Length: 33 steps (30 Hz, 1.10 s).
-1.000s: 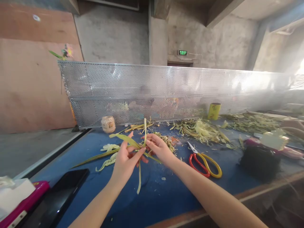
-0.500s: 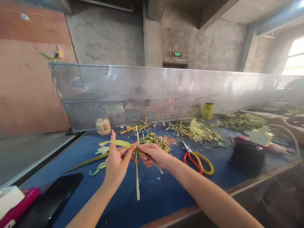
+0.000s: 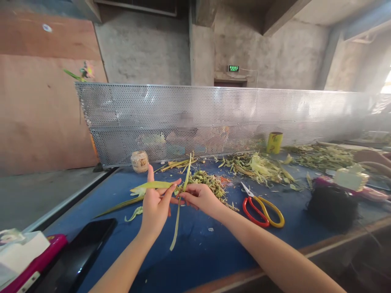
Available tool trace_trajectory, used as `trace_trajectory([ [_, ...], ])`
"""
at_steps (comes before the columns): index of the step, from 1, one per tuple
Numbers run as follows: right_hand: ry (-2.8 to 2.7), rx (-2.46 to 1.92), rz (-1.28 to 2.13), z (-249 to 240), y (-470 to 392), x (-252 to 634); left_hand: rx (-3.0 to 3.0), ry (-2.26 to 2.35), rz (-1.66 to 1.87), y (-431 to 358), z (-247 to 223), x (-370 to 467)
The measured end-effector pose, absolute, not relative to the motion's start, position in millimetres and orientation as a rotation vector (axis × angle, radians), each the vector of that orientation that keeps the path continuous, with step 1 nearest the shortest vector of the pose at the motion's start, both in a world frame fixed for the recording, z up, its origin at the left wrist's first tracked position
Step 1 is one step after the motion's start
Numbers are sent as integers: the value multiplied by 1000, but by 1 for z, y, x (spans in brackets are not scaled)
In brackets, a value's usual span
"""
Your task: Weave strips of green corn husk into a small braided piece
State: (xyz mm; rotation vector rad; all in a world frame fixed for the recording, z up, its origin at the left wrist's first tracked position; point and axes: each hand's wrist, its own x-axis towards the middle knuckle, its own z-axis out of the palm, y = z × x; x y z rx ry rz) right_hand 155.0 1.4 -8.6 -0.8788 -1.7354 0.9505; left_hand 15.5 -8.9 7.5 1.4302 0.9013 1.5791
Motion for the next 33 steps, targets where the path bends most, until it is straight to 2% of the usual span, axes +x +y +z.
trace_trajectory([
  [7, -1577, -773, 1181, -12, 5, 156, 1458, 817, 1462, 5, 2, 12],
  [10, -1560, -712, 1146, -12, 5, 157, 1376, 778, 1514, 6, 1, 12],
  [15, -1787, -702, 721, -13, 1, 159, 1348, 827, 1502, 1, 4, 12],
  [21, -2074, -948, 169, -8, -8, 166, 1339, 816, 1405, -1, 7, 12],
  [27, -2114, -885, -87, -6, -10, 170, 1370, 720, 1288, -1, 7, 11],
  [33, -2183, -781, -340, -10, -11, 170, 1320, 699, 1343, 1, 4, 11],
])
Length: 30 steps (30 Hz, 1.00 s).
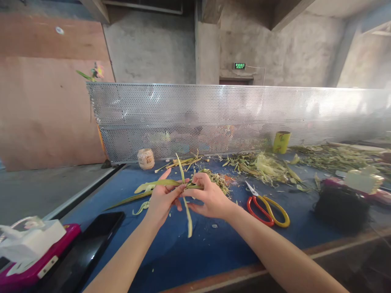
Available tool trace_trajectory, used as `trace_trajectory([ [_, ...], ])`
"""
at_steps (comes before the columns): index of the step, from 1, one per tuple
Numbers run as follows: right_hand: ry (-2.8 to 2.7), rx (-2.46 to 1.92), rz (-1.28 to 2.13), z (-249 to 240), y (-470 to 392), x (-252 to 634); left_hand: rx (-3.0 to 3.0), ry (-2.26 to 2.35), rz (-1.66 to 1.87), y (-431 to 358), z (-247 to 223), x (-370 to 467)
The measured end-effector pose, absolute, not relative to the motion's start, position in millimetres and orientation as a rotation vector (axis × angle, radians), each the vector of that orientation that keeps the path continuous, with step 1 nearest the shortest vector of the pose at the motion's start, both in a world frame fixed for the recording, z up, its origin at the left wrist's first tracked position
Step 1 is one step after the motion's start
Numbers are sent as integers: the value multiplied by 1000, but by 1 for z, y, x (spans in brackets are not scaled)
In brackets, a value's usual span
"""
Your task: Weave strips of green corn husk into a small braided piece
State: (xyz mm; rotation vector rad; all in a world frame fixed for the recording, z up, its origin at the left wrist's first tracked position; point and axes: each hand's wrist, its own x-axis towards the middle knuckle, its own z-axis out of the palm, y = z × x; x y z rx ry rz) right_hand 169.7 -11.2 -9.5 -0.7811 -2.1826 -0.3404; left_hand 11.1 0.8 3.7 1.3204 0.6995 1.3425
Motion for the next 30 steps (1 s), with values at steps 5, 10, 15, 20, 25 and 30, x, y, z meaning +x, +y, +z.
trace_trajectory([
  [5, -2093, -769, -251, -10, -11, 168, 1288, 706, 1332, -1, 6, 12],
  [10, -1896, -731, 87, -7, -8, 165, 1299, 681, 1345, -2, 7, 13],
  [15, -1607, -888, 501, -10, 1, 161, 1457, 712, 1399, -2, 7, 13],
  [20, -1505, -935, 622, -11, 5, 160, 1503, 765, 1400, -1, 6, 13],
  [25, -1467, -982, 645, -8, 3, 158, 1483, 754, 1367, 1, 3, 13],
  [30, -1454, -1002, 673, -6, 2, 159, 1402, 684, 1345, -1, 2, 15],
])
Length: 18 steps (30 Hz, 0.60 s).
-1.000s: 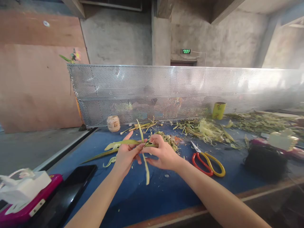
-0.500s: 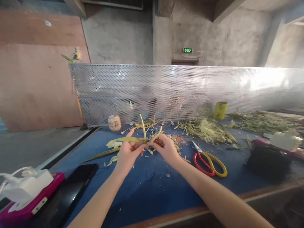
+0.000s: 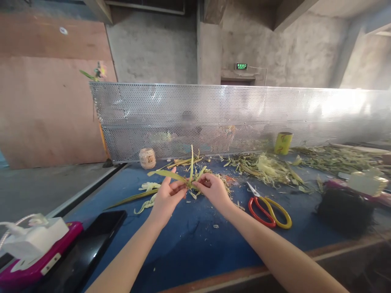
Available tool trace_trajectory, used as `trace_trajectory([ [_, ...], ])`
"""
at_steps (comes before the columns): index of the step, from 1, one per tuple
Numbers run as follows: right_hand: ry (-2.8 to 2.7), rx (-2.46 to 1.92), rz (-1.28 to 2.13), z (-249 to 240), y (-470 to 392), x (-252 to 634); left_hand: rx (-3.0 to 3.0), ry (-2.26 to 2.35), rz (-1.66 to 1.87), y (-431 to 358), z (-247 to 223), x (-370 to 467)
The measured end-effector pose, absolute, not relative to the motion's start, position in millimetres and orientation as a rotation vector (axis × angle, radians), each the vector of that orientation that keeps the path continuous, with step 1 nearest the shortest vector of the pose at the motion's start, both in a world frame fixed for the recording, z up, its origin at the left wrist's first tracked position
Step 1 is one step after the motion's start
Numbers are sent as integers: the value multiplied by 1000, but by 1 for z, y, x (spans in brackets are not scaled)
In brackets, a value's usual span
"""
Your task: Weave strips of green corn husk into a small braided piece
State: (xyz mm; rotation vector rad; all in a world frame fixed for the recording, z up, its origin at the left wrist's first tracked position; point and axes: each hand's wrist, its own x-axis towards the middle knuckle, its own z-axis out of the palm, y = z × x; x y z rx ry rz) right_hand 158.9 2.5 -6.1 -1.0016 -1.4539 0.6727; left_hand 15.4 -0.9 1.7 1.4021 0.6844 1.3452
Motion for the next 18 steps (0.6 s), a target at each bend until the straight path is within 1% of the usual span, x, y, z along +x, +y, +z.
trace_trajectory([
  [7, -1555, -999, 721, -9, 2, 157, 1439, 739, 1331, 1, -1, 18],
  [12, -1552, -983, 746, -12, 3, 160, 1414, 772, 1392, 4, 0, 13],
  [14, -1599, -974, 627, -13, 5, 164, 1358, 772, 1420, 5, 1, 11],
  [15, -1649, -981, 512, -13, 5, 167, 1330, 776, 1427, 5, 1, 10],
  [18, -1870, -989, 9, -10, 5, 175, 1265, 805, 1406, 7, 0, 9],
])
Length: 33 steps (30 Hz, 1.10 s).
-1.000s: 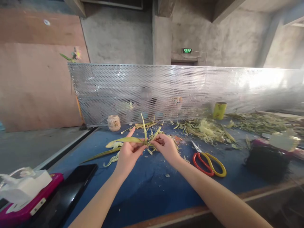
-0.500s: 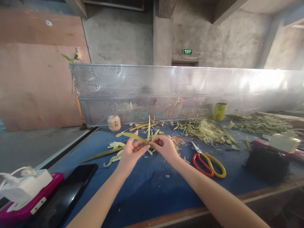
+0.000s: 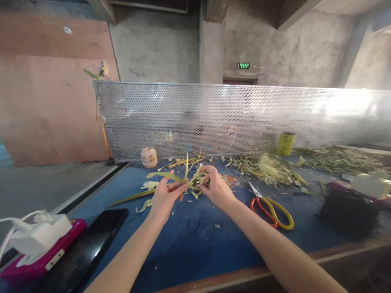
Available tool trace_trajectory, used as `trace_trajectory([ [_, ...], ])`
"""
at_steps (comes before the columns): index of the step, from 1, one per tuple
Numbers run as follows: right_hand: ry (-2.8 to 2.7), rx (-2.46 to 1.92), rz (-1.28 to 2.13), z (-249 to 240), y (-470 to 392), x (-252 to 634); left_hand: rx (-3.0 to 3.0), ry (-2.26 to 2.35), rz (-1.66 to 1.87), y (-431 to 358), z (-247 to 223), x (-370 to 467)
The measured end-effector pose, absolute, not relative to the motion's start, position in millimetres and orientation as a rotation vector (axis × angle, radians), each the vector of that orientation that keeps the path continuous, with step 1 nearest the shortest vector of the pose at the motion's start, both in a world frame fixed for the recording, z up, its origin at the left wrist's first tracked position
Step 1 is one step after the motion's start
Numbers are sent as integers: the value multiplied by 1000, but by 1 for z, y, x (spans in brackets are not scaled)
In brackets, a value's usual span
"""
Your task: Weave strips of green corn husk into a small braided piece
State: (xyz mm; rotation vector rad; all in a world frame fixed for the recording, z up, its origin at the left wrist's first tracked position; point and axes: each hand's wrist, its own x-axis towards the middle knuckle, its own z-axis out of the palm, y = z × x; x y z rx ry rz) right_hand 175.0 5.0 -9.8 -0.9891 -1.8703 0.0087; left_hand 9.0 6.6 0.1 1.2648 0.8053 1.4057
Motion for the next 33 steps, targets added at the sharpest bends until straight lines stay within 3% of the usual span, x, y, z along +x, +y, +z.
trace_trajectory([
  [4, -2081, -933, -534, -3, 2, 183, 1181, 809, 1339, 6, 0, 9],
  [8, -2112, -846, -581, -1, 1, 185, 1194, 775, 1278, 4, 1, 10],
  [29, -1642, -942, 725, -5, 13, 169, 1587, 852, 1213, -3, 5, 14],
  [33, -1659, -888, 809, -4, 12, 170, 1644, 889, 1166, -1, 1, 11],
])
